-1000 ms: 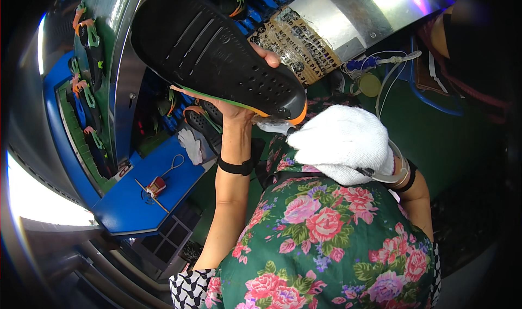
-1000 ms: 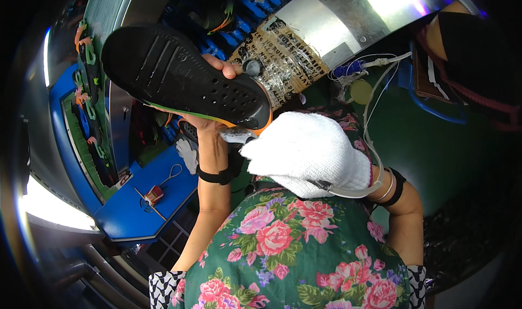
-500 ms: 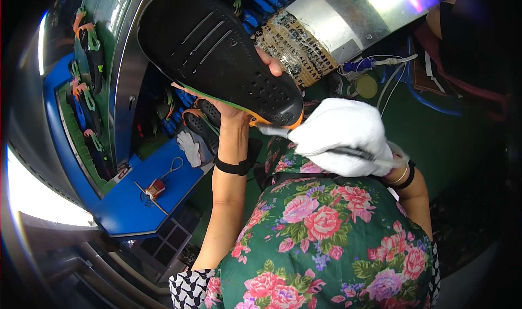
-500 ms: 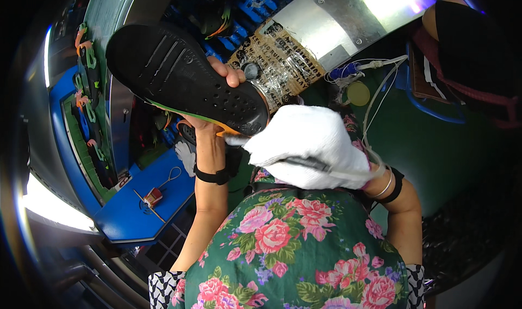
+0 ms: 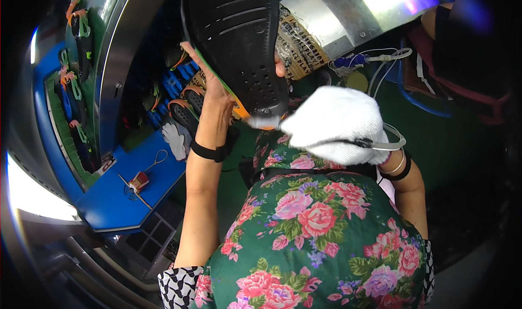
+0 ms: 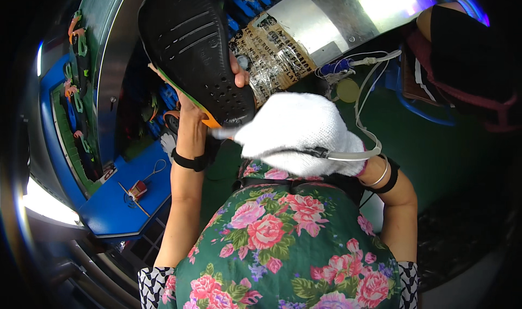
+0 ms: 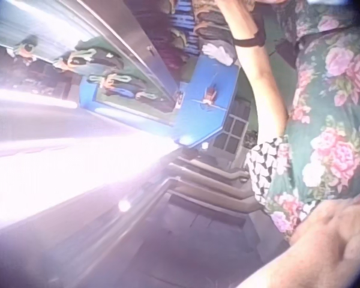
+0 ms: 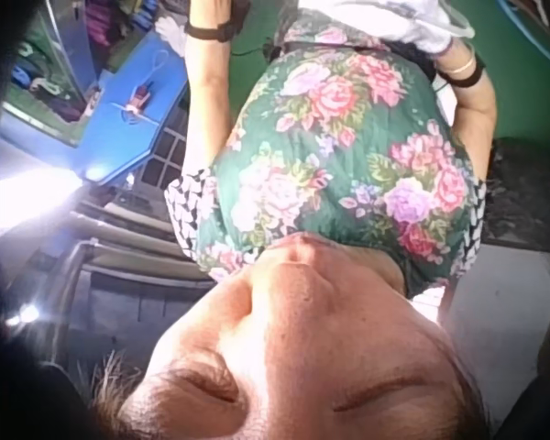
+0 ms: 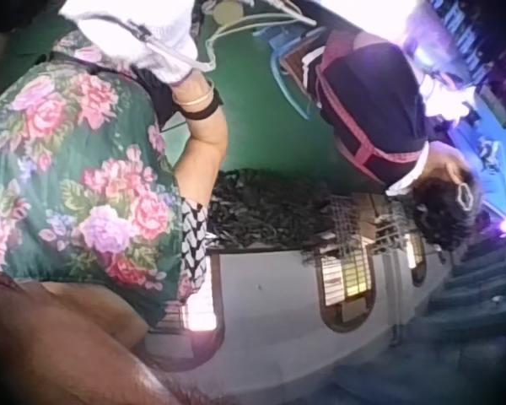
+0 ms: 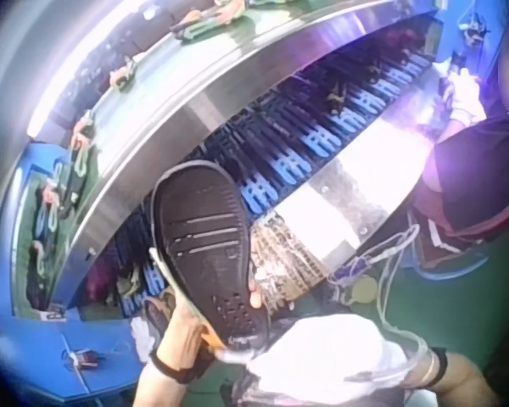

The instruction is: The recorder applies a liquid substance, likely adhesive or sealant, to the bottom of various shoe soles using a specialized brush.

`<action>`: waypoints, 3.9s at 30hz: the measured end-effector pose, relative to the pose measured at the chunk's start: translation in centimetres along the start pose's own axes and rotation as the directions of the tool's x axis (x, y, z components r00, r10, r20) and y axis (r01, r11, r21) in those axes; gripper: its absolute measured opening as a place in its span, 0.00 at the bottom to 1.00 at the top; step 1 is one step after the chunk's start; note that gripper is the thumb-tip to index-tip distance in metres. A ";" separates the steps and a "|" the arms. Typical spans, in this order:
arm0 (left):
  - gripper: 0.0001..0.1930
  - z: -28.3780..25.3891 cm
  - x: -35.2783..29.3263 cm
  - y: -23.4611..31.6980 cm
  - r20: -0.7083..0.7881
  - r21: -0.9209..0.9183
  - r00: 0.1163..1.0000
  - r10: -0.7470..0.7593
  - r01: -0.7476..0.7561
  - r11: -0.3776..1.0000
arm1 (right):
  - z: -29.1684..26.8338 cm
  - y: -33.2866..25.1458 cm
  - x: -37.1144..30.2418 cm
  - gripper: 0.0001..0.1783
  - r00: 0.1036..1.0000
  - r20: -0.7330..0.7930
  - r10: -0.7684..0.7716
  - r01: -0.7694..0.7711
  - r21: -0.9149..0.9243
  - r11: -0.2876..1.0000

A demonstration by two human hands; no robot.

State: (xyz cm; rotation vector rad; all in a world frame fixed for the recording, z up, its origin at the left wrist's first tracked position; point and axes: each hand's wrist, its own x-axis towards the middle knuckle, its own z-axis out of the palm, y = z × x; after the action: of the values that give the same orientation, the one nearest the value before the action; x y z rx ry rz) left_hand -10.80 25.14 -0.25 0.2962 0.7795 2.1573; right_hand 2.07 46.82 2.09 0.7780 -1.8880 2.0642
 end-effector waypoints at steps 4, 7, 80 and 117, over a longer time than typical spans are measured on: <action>0.64 0.4 0.2 0.2 -0.027 -0.050 0.994 -0.109 0.107 0.993 | 0.6 0.6 -0.8 0.17 0.979 0.185 -0.087 0.139 -0.287 0.948; 0.68 0.6 0.0 0.1 -0.049 -0.078 0.981 -0.188 0.183 0.980 | 0.6 -0.4 -0.2 0.15 0.980 0.191 -0.055 0.076 -0.107 0.991; 0.44 5.4 -2.6 -9.5 -0.484 -0.115 0.864 -0.140 0.096 0.989 | -2.6 -3.5 4.7 0.20 0.970 -0.120 -0.210 0.115 -0.535 0.837; 0.47 7.7 3.4 -7.0 -0.313 -0.508 0.949 -0.043 -0.129 0.852 | -4.1 -2.0 2.3 0.13 0.951 -0.281 -0.129 0.031 -0.329 0.944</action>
State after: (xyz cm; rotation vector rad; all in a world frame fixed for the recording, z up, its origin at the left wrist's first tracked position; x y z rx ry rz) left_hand -5.24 34.51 1.25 -0.3269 0.3173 2.3927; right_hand 0.31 50.70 4.94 0.4275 -1.9110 1.6527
